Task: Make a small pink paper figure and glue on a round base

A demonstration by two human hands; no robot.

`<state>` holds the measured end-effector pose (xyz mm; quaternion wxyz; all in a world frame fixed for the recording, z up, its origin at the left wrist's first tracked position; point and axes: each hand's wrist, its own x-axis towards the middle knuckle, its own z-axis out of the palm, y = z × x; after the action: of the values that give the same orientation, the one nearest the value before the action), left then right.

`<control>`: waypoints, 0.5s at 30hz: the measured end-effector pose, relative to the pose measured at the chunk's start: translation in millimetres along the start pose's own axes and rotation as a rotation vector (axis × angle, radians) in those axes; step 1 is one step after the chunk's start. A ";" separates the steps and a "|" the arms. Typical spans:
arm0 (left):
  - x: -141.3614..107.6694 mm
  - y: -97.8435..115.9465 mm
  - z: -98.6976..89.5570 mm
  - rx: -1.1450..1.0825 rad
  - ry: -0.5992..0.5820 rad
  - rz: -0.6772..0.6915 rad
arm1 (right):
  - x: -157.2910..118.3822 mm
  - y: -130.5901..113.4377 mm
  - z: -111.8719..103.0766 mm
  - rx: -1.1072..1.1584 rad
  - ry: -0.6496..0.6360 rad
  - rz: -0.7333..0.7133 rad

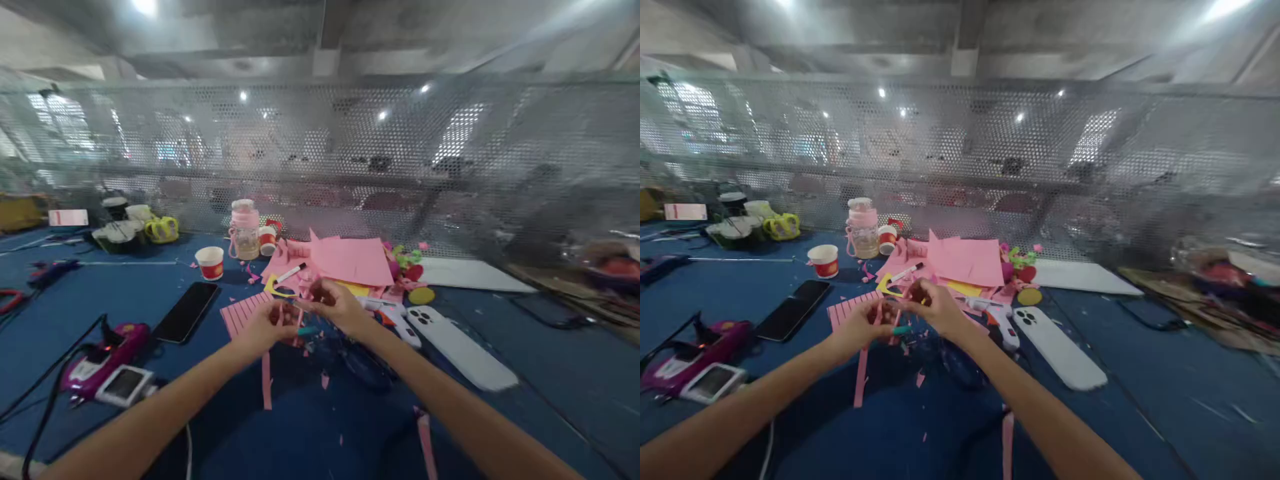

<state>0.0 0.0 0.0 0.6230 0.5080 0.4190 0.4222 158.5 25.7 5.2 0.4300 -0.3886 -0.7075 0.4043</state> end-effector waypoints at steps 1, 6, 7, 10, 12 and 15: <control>-0.7 -0.4 -0.8 0.010 -0.021 0.005 | -0.5 0.5 0.6 -0.006 0.015 0.002; -1.5 -3.9 -5.6 0.009 -0.089 0.012 | -1.5 0.0 0.1 -0.002 0.010 0.020; -1.1 -4.8 -6.4 0.001 -0.092 0.006 | -1.3 -0.9 -0.8 0.004 0.000 0.027; -0.1 -6.3 -7.6 -0.022 -0.099 -0.005 | -0.4 -3.7 -4.1 0.040 -0.026 0.064; -0.2 -6.2 -7.0 -0.028 -0.116 0.013 | 0.0 -4.8 -5.6 0.078 -0.052 0.088; -1.4 -5.0 -5.2 -0.006 -0.137 0.053 | -0.2 -5.2 -5.9 0.128 -0.090 0.119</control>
<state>-4.8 -0.6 -5.5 0.6404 0.5446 0.3605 0.4041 163.0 25.0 11.6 0.3971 -0.3832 -0.6745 0.4904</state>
